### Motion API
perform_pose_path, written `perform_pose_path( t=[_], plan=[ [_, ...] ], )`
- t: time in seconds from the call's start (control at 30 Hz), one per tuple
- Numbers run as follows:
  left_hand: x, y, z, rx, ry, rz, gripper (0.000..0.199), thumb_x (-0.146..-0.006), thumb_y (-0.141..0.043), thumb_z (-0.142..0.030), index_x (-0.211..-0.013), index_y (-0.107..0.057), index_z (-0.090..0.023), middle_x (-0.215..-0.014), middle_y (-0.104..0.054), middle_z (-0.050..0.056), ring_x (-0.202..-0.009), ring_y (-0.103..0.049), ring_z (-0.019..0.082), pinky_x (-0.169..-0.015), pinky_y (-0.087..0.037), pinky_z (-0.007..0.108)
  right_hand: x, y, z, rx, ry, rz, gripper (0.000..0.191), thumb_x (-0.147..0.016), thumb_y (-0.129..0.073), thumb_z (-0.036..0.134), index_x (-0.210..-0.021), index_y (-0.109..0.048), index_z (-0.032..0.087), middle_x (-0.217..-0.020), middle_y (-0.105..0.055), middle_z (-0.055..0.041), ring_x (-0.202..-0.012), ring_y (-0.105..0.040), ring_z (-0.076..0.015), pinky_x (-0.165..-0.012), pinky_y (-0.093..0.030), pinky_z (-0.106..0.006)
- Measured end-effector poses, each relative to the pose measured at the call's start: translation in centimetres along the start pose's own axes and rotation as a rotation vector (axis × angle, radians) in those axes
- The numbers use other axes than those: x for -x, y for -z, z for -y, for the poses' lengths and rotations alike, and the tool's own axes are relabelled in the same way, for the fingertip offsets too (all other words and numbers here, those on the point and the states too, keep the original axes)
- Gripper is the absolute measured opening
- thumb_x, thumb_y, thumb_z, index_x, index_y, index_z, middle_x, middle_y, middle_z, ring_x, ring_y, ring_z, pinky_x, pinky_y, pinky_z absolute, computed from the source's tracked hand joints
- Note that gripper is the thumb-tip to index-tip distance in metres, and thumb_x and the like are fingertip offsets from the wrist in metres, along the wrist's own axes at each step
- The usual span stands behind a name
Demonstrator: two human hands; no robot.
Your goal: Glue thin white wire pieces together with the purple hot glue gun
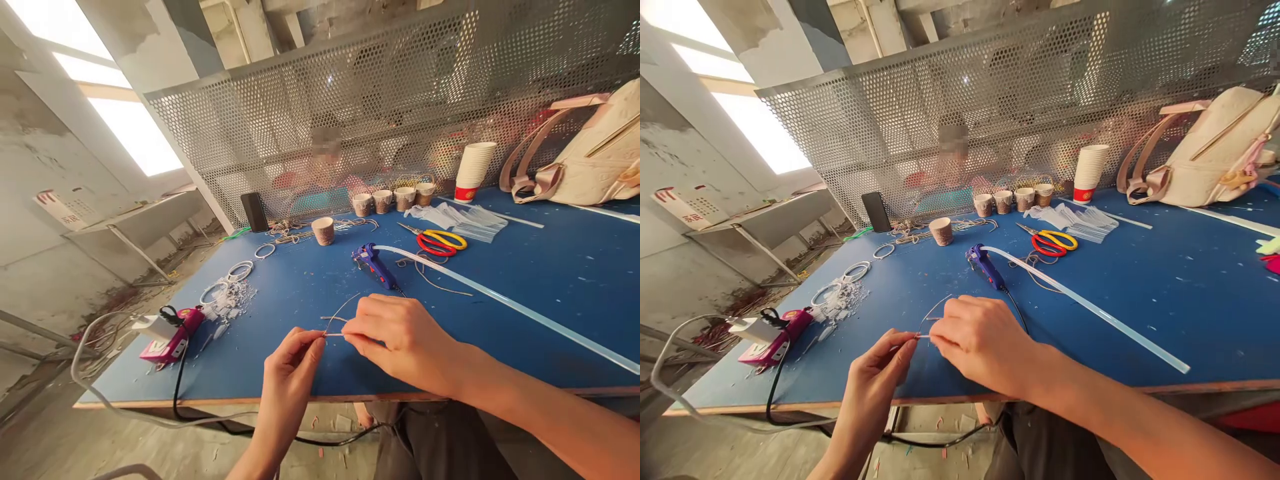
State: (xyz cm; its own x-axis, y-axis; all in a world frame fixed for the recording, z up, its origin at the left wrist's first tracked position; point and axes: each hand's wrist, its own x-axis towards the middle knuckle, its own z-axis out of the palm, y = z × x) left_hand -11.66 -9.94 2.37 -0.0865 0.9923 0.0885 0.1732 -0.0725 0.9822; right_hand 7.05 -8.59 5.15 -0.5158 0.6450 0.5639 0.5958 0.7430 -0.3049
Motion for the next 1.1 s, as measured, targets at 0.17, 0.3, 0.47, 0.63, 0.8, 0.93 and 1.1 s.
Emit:
perform_pose_path(
  t=[0.17, 0.3, 0.47, 0.63, 0.8, 0.93, 1.1],
  plan=[
    [0.2, -0.3, -0.1, 0.095, 0.06, -0.002, 0.028, -0.066, -0.07, -0.044, -0.067, -0.066, -0.017, -0.049, -0.035, -0.006, -0.047, -0.025, 0.008, -0.044, -0.017, 0.023, 0.6, -0.9, -2.1, -0.287, -0.364, 0.071, 0.019, -0.086, -0.053, 0.025, -0.08, -0.071, 0.021, -0.072, -0.064, -0.0002, -0.063, -0.057, -0.0125, -0.062, -0.041, -0.024],
    [-0.4, -0.1, 0.6, 0.085, 0.073, 0.016, 0.029, -0.067, -0.069, -0.045, -0.071, -0.066, -0.016, -0.049, -0.033, -0.007, -0.046, -0.025, 0.007, -0.044, -0.016, 0.022, 1.8, -0.8, -4.1, -0.389, -0.512, 0.087, 0.017, -0.083, -0.055, 0.028, -0.082, -0.07, 0.021, -0.087, -0.069, -0.002, -0.079, -0.062, -0.0162, -0.071, -0.045, -0.025],
    [-2.2, 0.7, 0.7, 0.047, 0.092, 0.068, 0.032, -0.065, -0.07, -0.046, -0.075, -0.067, -0.015, -0.046, -0.033, -0.008, -0.044, -0.027, 0.007, -0.043, -0.018, 0.022, 3.1, 0.7, -7.1, -0.259, -0.687, -0.081, 0.02, -0.082, -0.051, 0.034, -0.083, -0.066, 0.02, -0.087, -0.068, -0.0043, -0.078, -0.061, -0.0188, -0.069, -0.046, -0.029],
    [-4.9, 0.4, -0.7, 0.046, 0.081, 0.086, 0.03, -0.064, -0.072, -0.042, -0.076, -0.068, -0.014, -0.044, -0.035, -0.008, -0.043, -0.028, 0.006, -0.043, -0.019, 0.02, 1.0, 0.3, -10.5, -0.156, -0.786, -0.155, 0.017, -0.077, -0.058, 0.032, -0.088, -0.06, 0.02, -0.093, -0.066, -0.0044, -0.079, -0.06, -0.0179, -0.072, -0.045, -0.03],
    [-7.4, -0.3, -1.5, 0.074, 0.086, 0.09, 0.03, -0.059, -0.074, -0.038, -0.073, -0.067, -0.013, -0.048, -0.042, -0.007, -0.041, -0.031, 0.005, -0.04, -0.02, 0.019, -1.2, -0.5, -10.4, -0.119, -0.829, -0.18, 0.015, -0.077, -0.057, 0.035, -0.071, -0.053, 0.021, -0.073, -0.061, 0.0001, -0.068, -0.056, -0.0165, -0.063, -0.041, -0.028],
    [-8.4, -0.9, -1.6, 0.054, 0.11, 0.139, 0.028, -0.061, -0.073, -0.038, -0.072, -0.067, -0.013, -0.046, -0.043, -0.006, -0.039, -0.033, 0.005, -0.037, -0.022, 0.018, -0.7, -1.1, -8.3, -0.336, -0.758, -0.12, 0.023, -0.08, -0.052, 0.036, -0.064, -0.05, 0.02, -0.058, -0.052, 0.0037, -0.058, -0.051, -0.0136, -0.056, -0.038, -0.026],
    [-8.7, -2.4, -2.4, 0.044, 0.155, 0.267, 0.025, -0.065, -0.071, -0.035, -0.073, -0.067, -0.012, -0.044, -0.048, -0.004, -0.039, -0.039, 0.008, -0.037, -0.03, 0.02, -1.8, -2.8, -6.2, -1.011, -0.759, 0.014, 0.033, -0.073, -0.064, 0.029, -0.102, -0.053, 0.016, -0.091, -0.063, -0.0045, -0.053, -0.056, -0.0091, -0.045, -0.042, -0.022]
  ],
)
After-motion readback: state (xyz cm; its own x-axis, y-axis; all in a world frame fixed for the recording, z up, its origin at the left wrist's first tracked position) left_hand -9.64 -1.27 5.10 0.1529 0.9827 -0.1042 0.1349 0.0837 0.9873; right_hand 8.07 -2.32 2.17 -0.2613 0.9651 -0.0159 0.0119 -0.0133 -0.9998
